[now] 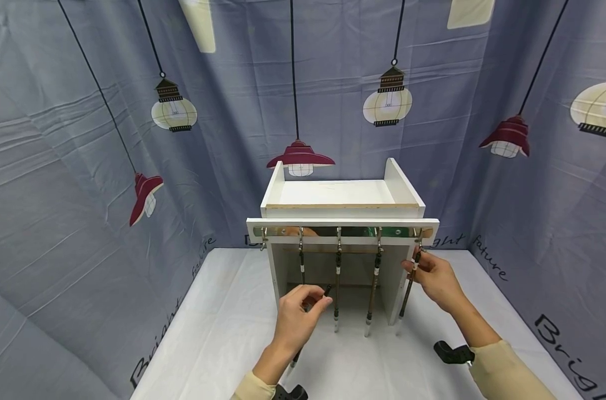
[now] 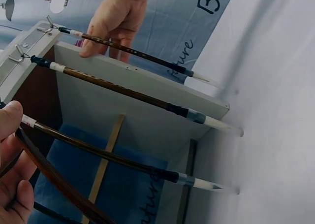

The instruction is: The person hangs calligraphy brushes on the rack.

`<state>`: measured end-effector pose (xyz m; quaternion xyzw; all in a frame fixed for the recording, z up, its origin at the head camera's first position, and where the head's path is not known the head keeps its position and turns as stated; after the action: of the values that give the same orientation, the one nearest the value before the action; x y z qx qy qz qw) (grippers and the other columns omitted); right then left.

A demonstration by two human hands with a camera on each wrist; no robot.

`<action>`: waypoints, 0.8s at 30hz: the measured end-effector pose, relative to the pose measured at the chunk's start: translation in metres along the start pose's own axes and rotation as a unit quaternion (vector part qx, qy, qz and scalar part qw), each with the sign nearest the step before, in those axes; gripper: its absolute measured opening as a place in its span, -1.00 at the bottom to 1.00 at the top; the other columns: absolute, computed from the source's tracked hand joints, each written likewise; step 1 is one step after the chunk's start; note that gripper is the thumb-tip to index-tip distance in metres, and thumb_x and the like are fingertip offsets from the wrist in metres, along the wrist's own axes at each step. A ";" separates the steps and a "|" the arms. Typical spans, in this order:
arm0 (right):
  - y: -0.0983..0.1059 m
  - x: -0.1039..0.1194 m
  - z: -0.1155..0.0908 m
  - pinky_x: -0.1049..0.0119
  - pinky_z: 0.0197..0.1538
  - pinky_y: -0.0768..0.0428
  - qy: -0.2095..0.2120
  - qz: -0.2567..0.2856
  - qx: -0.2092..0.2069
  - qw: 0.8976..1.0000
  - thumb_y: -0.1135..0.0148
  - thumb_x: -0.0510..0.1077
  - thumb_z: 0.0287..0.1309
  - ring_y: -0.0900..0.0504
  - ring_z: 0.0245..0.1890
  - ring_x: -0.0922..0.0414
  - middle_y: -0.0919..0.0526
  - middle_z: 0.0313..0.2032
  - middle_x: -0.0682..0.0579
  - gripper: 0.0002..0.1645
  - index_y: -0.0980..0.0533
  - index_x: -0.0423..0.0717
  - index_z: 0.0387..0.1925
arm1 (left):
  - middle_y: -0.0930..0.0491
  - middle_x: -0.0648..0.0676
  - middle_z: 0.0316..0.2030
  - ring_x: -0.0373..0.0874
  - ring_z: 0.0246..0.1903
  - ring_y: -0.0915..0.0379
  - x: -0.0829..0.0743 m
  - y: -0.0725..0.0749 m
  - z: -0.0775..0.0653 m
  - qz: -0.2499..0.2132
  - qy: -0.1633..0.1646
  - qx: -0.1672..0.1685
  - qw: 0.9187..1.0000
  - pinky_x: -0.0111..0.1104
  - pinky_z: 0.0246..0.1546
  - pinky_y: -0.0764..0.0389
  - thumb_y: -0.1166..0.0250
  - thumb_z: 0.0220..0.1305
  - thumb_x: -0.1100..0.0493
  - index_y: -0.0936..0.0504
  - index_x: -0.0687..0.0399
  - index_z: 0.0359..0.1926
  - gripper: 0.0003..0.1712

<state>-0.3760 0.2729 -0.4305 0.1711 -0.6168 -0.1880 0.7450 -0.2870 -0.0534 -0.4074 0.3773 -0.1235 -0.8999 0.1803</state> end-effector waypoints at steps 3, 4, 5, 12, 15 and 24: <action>0.000 -0.001 0.000 -0.02 0.08 -0.71 -0.001 -0.003 0.000 1.000 -0.22 0.08 0.47 -0.66 0.16 -0.32 -0.55 0.27 -0.42 -0.20 -0.27 -0.27 0.51 | -0.68 -0.12 -0.34 -0.32 -0.38 -0.60 -0.002 0.005 0.002 -0.001 0.001 -0.015 1.000 -0.39 -0.37 -0.67 -0.53 0.23 0.07 -0.75 0.01 -0.24 -0.83; 0.000 -0.001 -0.001 -0.03 0.08 -0.71 -0.002 -0.003 0.000 1.000 -0.22 0.09 0.47 -0.66 0.16 -0.32 -0.55 0.27 -0.42 -0.20 -0.28 -0.27 0.51 | -0.68 -0.12 -0.34 -0.31 -0.38 -0.60 -0.003 0.007 0.003 0.000 -0.001 -0.022 1.000 -0.40 -0.36 -0.67 -0.53 0.22 0.08 -0.74 -0.01 -0.24 -0.84; 0.000 -0.001 -0.001 -0.03 0.08 -0.71 -0.001 -0.003 0.000 1.000 -0.22 0.09 0.47 -0.66 0.17 -0.32 -0.55 0.27 -0.42 -0.20 -0.27 -0.27 0.52 | -0.68 -0.12 -0.34 -0.31 -0.38 -0.61 -0.004 0.009 0.004 0.001 -0.006 -0.028 1.000 -0.40 -0.35 -0.67 -0.54 0.22 0.08 -0.74 -0.03 -0.25 -0.84; 0.000 0.000 0.000 -0.02 0.08 -0.71 -0.001 0.001 0.003 1.000 -0.23 0.07 0.47 -0.65 0.18 -0.33 -0.53 0.29 -0.40 -0.20 -0.27 -0.25 0.52 | -0.68 -0.11 -0.35 -0.30 -0.37 -0.61 -0.006 0.025 0.011 0.010 -0.027 -0.062 0.998 -0.42 -0.36 -0.67 -0.53 0.23 0.11 -0.73 -0.06 -0.24 -0.86; -0.001 0.001 0.000 -0.03 0.08 -0.71 -0.001 0.000 0.003 1.000 -0.24 0.03 0.47 -0.65 0.17 -0.34 -0.55 0.28 -0.40 -0.23 -0.28 -0.26 0.51 | -0.70 -0.08 -0.34 -0.25 -0.40 -0.62 -0.008 0.034 0.015 0.013 -0.041 -0.088 0.995 -0.38 -0.40 -0.66 -0.54 0.23 0.15 -0.74 -0.04 -0.24 -0.87; 0.000 0.000 -0.001 -0.01 0.09 -0.70 -0.003 0.004 0.003 1.000 -0.24 0.13 0.45 -0.64 0.19 -0.33 -0.52 0.31 -0.40 -0.16 -0.26 -0.24 0.53 | -0.72 0.06 -0.40 -0.10 -0.44 -0.60 -0.012 0.067 0.026 0.030 -0.068 -0.170 0.983 -0.36 -0.40 -0.59 -0.59 0.12 0.26 -0.75 0.06 -0.27 -0.82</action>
<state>-0.3756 0.2727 -0.4310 0.1699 -0.6204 -0.1840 0.7432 -0.2825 -0.1070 -0.3583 0.2752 0.0083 -0.9256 0.2596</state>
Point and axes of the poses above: each hand's wrist, its own z-axis towards the middle knuckle, its own y-axis out of the back of the hand, x = y × z, the point moved 9 cm from there along z, towards the middle knuckle
